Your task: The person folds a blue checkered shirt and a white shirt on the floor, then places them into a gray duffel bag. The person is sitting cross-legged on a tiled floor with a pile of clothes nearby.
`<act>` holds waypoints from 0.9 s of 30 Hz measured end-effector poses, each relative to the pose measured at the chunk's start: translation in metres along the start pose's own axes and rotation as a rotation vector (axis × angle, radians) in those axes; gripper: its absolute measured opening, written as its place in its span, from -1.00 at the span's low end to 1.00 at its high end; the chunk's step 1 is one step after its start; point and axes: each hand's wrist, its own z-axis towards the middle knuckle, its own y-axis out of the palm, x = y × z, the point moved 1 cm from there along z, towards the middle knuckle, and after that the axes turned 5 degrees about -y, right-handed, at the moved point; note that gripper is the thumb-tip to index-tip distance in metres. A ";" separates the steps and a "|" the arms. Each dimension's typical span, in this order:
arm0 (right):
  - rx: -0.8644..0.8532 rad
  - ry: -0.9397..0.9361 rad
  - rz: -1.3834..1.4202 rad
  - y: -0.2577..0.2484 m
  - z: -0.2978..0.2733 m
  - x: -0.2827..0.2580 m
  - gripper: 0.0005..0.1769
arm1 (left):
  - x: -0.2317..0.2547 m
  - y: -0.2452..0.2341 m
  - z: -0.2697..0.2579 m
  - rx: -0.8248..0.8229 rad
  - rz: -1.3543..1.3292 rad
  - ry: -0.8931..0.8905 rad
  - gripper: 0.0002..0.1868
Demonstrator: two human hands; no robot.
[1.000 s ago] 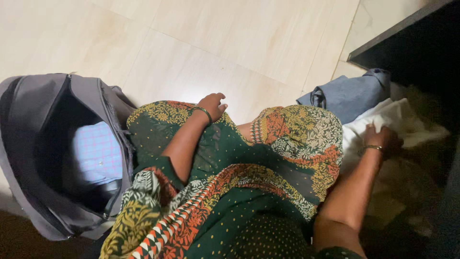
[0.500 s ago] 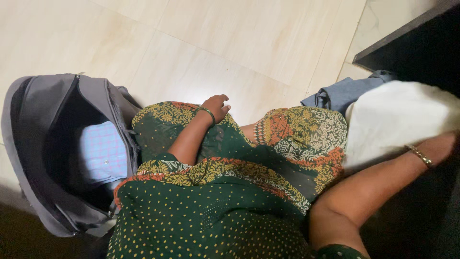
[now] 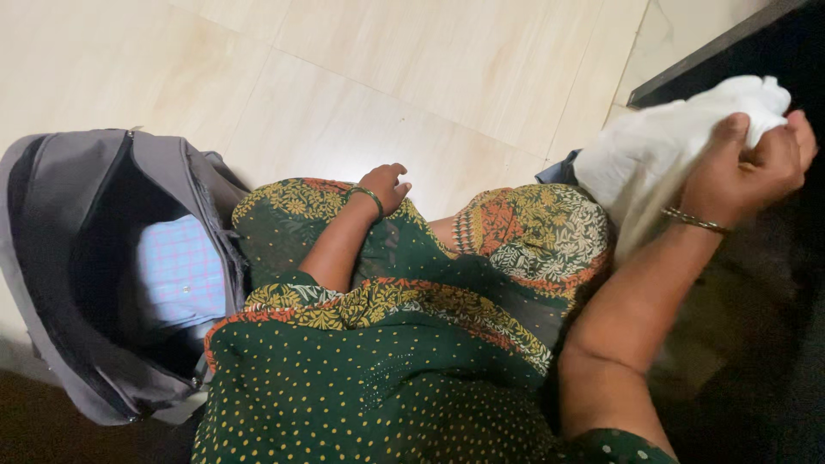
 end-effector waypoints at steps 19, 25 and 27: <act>-1.309 0.135 -0.182 0.058 -0.094 -0.044 0.18 | -0.010 0.011 0.004 -0.036 0.026 -0.014 -0.55; -1.450 0.164 -0.406 0.117 -0.089 -0.062 -0.46 | -0.011 0.013 0.006 -0.041 0.028 -0.025 -0.54; -1.375 0.181 -0.411 0.112 -0.085 -0.065 -0.61 | -0.009 0.013 0.009 -0.034 0.027 0.000 -0.53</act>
